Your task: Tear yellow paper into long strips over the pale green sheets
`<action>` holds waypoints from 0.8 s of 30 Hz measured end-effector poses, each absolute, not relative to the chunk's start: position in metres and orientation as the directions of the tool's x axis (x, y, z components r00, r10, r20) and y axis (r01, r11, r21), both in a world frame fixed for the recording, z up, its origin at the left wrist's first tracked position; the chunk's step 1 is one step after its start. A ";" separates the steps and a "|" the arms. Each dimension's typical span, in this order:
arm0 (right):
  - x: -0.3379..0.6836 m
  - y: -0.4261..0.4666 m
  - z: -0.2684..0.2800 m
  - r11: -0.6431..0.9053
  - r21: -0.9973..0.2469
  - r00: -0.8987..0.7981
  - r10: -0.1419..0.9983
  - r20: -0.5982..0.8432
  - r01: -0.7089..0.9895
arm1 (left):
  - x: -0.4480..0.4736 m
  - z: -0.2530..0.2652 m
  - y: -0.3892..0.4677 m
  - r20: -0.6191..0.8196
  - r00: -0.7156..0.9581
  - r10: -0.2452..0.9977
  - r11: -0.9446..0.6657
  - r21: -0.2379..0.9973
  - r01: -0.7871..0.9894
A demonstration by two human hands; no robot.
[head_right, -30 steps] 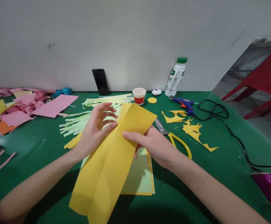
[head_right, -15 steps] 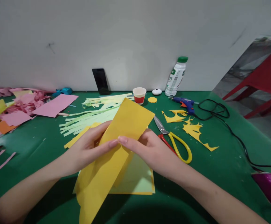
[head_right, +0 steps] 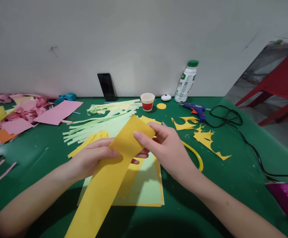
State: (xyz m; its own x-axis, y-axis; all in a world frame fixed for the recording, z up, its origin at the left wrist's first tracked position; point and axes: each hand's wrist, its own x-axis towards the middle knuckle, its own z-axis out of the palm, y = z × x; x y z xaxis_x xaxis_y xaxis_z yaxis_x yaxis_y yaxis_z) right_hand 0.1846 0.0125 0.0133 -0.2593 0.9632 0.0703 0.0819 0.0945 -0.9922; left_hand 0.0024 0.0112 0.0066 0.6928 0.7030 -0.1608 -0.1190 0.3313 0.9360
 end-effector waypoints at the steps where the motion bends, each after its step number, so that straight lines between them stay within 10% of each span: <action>1: 0.184 0.012 0.013 0.073 -0.992 -0.279 0.959 0.043 0.099 | 0.004 0.005 0.011 -0.203 0.670 0.714 0.356 0.929 -0.098; 8: 0.192 0.022 0.013 0.085 -0.993 -0.306 0.951 0.055 0.085 | 0.011 0.001 0.017 -0.283 0.717 0.637 0.402 0.916 0.004; 24: 0.274 0.083 0.022 0.308 -0.927 0.507 0.846 0.163 -0.216 | 0.033 -0.006 0.005 -0.340 0.682 0.648 0.050 0.912 0.406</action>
State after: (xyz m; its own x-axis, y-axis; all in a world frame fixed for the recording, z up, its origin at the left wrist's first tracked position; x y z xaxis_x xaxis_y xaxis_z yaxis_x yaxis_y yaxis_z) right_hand 0.2745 0.0826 0.0215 0.5071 0.8463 0.1632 -0.2160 0.3080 -0.9265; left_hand 0.0333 0.0048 -0.0062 0.6821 0.6476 -0.3395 0.4063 0.0504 0.9124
